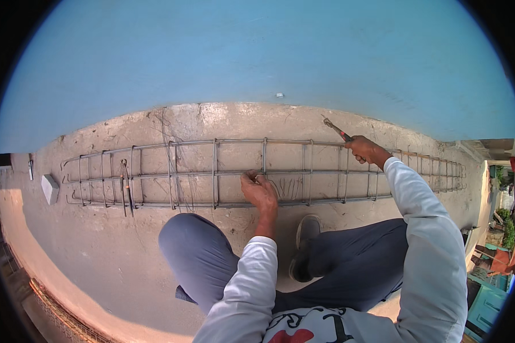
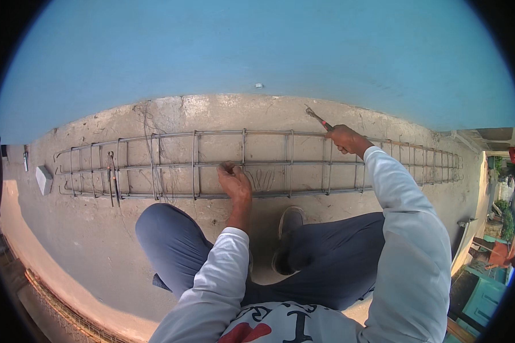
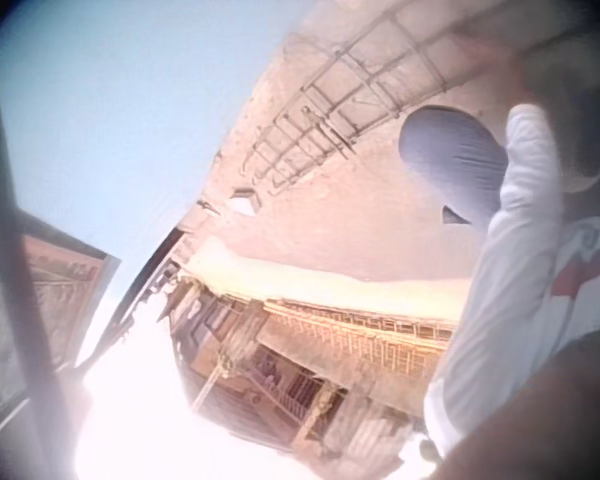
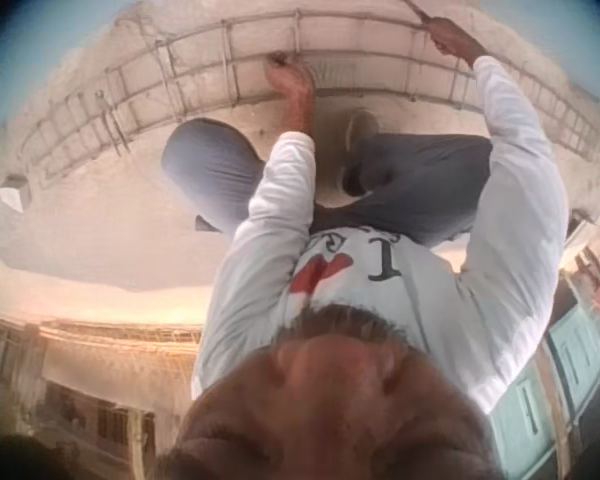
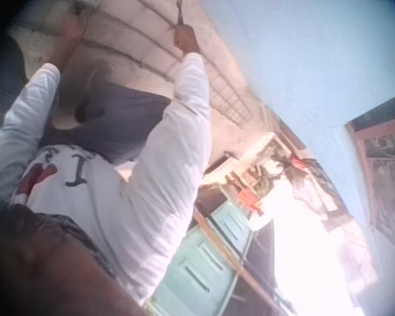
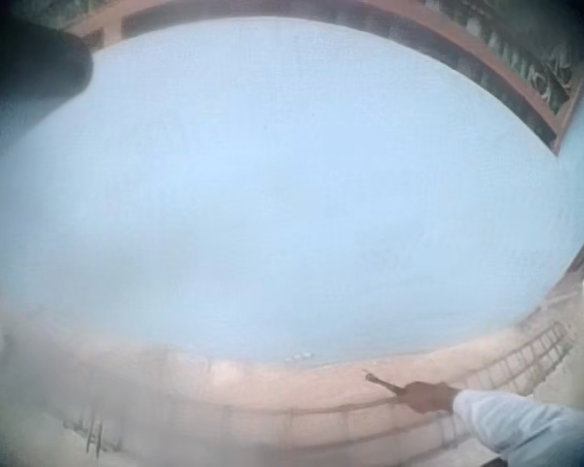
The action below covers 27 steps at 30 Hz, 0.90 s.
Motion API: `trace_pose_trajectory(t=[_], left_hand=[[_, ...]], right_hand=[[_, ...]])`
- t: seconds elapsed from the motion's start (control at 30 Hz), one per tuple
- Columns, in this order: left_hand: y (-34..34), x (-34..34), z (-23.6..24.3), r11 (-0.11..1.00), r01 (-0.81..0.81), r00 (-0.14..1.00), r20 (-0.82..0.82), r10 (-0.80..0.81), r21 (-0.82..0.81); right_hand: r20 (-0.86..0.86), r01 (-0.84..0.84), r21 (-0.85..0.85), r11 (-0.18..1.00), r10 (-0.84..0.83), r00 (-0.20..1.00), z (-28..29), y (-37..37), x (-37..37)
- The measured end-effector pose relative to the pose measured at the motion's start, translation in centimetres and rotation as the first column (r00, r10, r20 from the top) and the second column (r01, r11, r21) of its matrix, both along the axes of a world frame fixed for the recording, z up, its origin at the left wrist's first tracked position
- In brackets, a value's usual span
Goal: The person ties a metal rebar grid on the ground using wire and pliers. They work alongside another person who is also tying rebar. The person uses pliers to twist and secure the wire around the rebar intersections.
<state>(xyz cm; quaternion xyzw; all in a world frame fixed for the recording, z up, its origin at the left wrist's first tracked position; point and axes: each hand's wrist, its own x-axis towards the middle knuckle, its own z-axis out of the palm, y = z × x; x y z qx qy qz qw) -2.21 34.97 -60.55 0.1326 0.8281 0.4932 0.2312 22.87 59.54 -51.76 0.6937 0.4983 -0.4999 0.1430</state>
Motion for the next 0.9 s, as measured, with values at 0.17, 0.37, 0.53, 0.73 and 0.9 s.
trace_pose_trajectory(t=[0.17, 0.37, 0.53, 0.73, 0.9], left_hand=[[0.9, 4.1, 2.6, 0.979, -0.205, 0.496, 0.862, 0.102, 0.003], [0.0, 3.6, 1.3, 0.950, -0.264, 0.418, 0.907, -0.045, 0.168], [0.1, 3.5, 2.0, 0.967, -0.184, 0.459, 0.886, -0.072, 0.175], [-0.1, 3.1, 2.2, 0.967, -0.175, 0.474, 0.877, -0.082, 0.185], [-0.1, 3.2, 2.2, 0.961, -0.185, 0.462, 0.882, -0.097, 0.203]], right_hand=[[-0.006, -0.562, 0.021, 0.827, 0.562, 0.827, 8.8, -3.1, -3.1], [-0.026, -0.865, -0.080, 0.496, 0.866, 0.499, 10.7, -5.9, -12.0], [0.070, -0.970, -0.028, 0.240, 0.969, 0.238, 8.3, -6.7, -13.7], [0.189, -0.984, -0.131, 0.123, 0.977, 0.097, 9.7, -8.3, -17.5], [0.337, -0.997, -0.070, 0.037, 0.941, 0.012, 9.0, -10.2, -18.5]])
